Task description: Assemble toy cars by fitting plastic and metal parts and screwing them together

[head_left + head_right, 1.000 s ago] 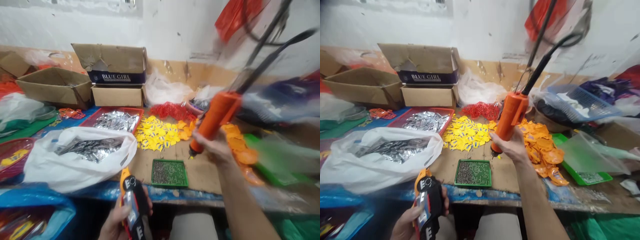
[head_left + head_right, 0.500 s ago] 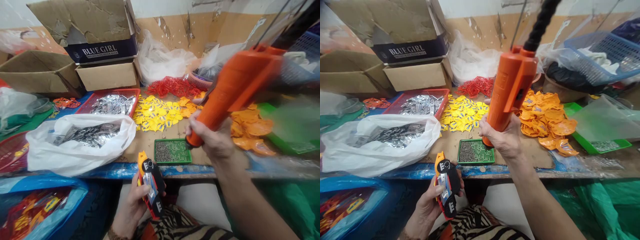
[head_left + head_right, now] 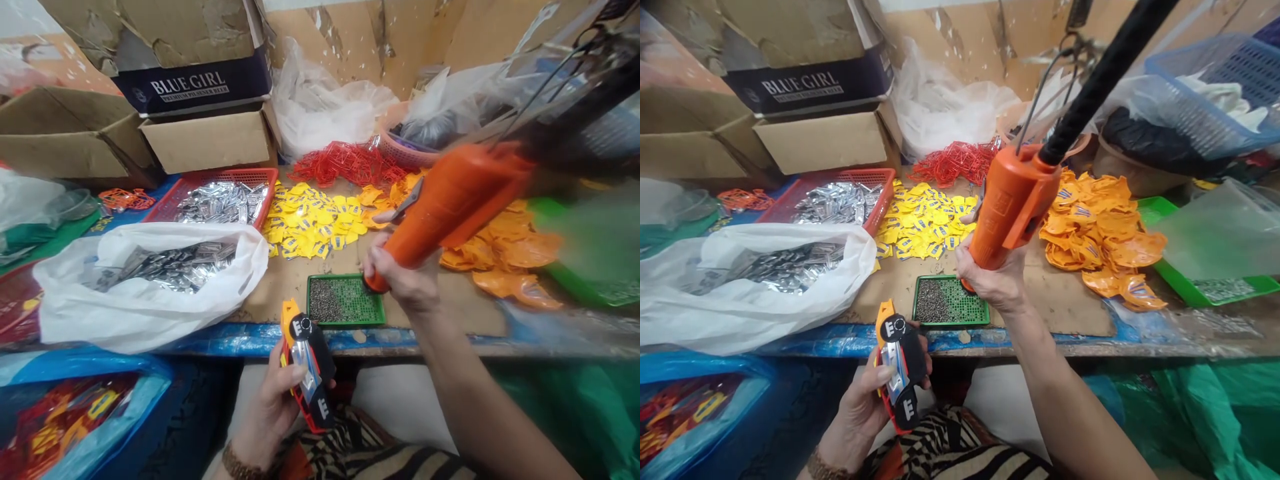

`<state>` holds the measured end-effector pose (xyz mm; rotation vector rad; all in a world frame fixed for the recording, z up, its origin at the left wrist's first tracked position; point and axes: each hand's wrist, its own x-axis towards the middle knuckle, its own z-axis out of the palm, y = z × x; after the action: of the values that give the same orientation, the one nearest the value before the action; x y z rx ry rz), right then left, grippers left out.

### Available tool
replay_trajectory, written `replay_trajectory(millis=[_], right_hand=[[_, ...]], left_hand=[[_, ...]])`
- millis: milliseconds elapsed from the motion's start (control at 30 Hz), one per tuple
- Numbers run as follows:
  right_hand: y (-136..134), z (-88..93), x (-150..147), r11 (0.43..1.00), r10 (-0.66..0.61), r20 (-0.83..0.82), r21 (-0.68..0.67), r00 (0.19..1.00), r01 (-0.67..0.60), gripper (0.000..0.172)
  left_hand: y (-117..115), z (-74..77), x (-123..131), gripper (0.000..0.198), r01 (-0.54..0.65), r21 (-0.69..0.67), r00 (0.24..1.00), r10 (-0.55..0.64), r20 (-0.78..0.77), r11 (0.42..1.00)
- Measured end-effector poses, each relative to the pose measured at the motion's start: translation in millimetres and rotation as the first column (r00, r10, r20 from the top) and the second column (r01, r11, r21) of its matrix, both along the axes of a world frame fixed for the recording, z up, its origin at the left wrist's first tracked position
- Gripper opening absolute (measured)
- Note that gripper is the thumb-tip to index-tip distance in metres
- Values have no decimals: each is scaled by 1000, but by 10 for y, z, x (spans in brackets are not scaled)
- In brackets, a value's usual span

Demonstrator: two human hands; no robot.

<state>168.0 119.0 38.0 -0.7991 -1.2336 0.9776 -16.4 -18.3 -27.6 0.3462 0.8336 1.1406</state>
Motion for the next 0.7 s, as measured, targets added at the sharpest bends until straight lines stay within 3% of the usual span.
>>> replay_trajectory(millis=[267, 567, 700], right_hand=[[59, -97, -51, 1000, 7, 17, 24, 1000, -7, 23], [76, -129, -50, 1000, -1, 1, 27, 1000, 1, 42], [88, -137, -54, 1000, -2, 4, 22, 1000, 2, 37]], left_hand=[[3, 15, 15, 50, -30, -13, 1000, 30, 7, 999], [17, 14, 23, 49, -29, 15, 999, 29, 36, 999], [10, -3, 8, 50, -14, 17, 999, 13, 33, 1000]])
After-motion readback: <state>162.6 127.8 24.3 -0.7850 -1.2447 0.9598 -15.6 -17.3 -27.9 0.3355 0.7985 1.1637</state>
